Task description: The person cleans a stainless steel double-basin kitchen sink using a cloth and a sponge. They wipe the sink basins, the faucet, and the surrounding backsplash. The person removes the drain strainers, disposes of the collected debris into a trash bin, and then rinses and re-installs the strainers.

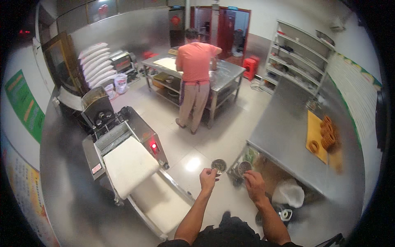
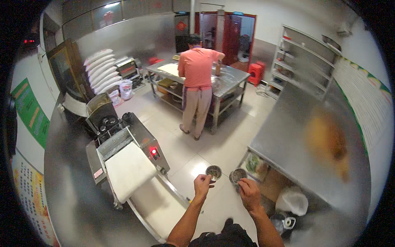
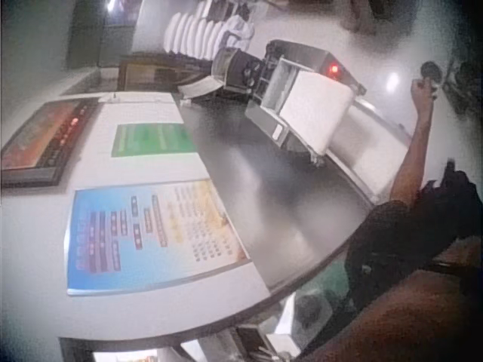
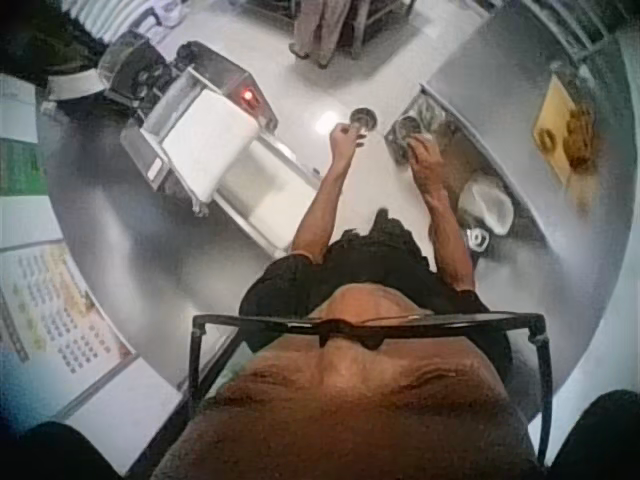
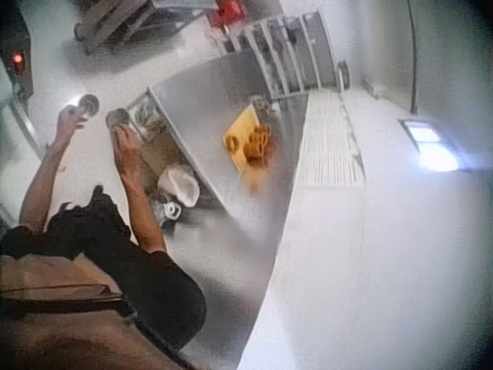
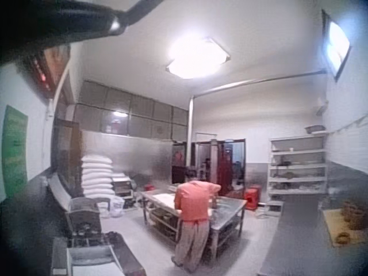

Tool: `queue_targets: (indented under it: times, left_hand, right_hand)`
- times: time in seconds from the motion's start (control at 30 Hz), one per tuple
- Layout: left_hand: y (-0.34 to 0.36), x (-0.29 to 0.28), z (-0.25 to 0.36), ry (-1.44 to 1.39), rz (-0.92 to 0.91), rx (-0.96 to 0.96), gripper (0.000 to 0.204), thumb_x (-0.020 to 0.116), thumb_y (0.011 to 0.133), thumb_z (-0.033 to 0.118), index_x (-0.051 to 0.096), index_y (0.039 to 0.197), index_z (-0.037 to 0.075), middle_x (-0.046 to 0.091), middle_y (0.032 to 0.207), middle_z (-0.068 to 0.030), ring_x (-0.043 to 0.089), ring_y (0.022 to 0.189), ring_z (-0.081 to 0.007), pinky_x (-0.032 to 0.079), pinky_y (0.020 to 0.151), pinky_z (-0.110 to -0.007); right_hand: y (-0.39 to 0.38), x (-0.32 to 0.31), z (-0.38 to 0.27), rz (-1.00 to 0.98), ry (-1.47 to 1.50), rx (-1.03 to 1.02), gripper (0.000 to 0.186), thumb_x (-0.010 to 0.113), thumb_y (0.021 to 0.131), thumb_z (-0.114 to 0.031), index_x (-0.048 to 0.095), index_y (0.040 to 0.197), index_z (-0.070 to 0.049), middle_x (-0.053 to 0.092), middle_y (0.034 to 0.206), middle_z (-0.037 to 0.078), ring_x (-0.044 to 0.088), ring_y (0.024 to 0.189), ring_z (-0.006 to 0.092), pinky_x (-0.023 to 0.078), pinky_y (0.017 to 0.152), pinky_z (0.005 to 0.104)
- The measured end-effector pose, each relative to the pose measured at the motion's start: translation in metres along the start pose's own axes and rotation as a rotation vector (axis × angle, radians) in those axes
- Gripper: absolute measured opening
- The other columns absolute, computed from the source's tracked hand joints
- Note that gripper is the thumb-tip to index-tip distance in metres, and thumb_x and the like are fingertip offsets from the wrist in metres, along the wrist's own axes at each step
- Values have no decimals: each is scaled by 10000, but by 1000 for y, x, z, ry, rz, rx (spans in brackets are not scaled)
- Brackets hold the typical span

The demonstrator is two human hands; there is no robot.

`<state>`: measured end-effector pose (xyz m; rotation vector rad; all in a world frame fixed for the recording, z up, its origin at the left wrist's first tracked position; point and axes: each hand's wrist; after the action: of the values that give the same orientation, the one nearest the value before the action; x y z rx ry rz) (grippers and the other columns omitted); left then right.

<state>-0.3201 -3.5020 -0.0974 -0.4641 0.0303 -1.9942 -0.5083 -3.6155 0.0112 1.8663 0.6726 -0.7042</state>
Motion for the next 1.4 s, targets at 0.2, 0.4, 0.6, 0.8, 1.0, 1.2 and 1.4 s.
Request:
queue_targets:
  times: [0.2, 0.4, 0.6, 0.8, 1.0, 1.2, 1.4]
  left_hand:
    - [163, 12, 20, -84, 212, 60, 281, 687, 933, 177, 561, 985, -69, 661, 898, -142, 734, 786, -243, 626, 585, -339]
    - [331, -9, 68, -108, 460, 48, 222, 651, 946, 138, 549, 968, -58, 665, 907, -160, 738, 782, -265, 615, 566, -328]
    - [484, -80, 131, -116, 638, 129, 219, 654, 944, 135, 540, 960, -52, 656, 891, -141, 741, 779, -267, 604, 545, -322]
    - [664, -162, 182, -193, 679, 162, 237, 659, 939, 156, 539, 954, -47, 654, 897, -143, 742, 778, -266, 606, 553, -328]
    - [822, -246, 288, -132, 697, 151, 249, 654, 937, 154, 540, 985, -62, 656, 916, -163, 742, 791, -278, 620, 568, -337]
    - [972, -366, 363, -165, 749, 209, 252, 666, 938, 124, 527, 1041, -59, 651, 947, -173, 737, 782, -302, 625, 537, -352]
    - [1116, -492, 425, -120, 806, 203, 229, 661, 963, 179, 544, 1046, 1, 699, 989, -178, 745, 787, -297, 609, 573, -344]
  right_hand:
    - [161, 112, 79, -37, 156, -142, 143, 713, 852, -26, 703, 993, -46, 699, 1064, 134, 669, 967, 338, 552, 845, 411]
    - [346, 260, 125, -169, 314, -322, 191, 721, 843, -35, 689, 1027, -75, 694, 1082, 92, 668, 972, 315, 569, 801, 404]
    - [494, 400, 97, -207, 455, -418, 241, 745, 792, 4, 695, 1018, -67, 698, 1070, 95, 668, 972, 307, 561, 823, 386]
    - [636, 548, 67, -223, 458, -435, 243, 725, 818, -3, 684, 1047, -70, 685, 1101, 98, 664, 975, 312, 563, 810, 396]
    - [796, 671, 20, -186, 472, -421, 213, 730, 839, -27, 683, 1038, -84, 680, 1090, 94, 659, 958, 309, 564, 772, 402]
    - [935, 819, -21, -182, 536, -389, 192, 728, 848, -42, 686, 1034, -70, 690, 1078, 108, 662, 954, 319, 563, 787, 404]
    - [1075, 999, -61, -181, 592, -376, 207, 721, 846, -35, 691, 1049, -64, 690, 1104, 117, 664, 981, 331, 560, 822, 412]
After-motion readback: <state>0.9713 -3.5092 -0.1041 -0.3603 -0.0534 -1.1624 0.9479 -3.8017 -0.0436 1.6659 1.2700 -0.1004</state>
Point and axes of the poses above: each hand's wrist, its own y-axis towards the middle knuckle, its own x-axis out of the palm, z = x × y
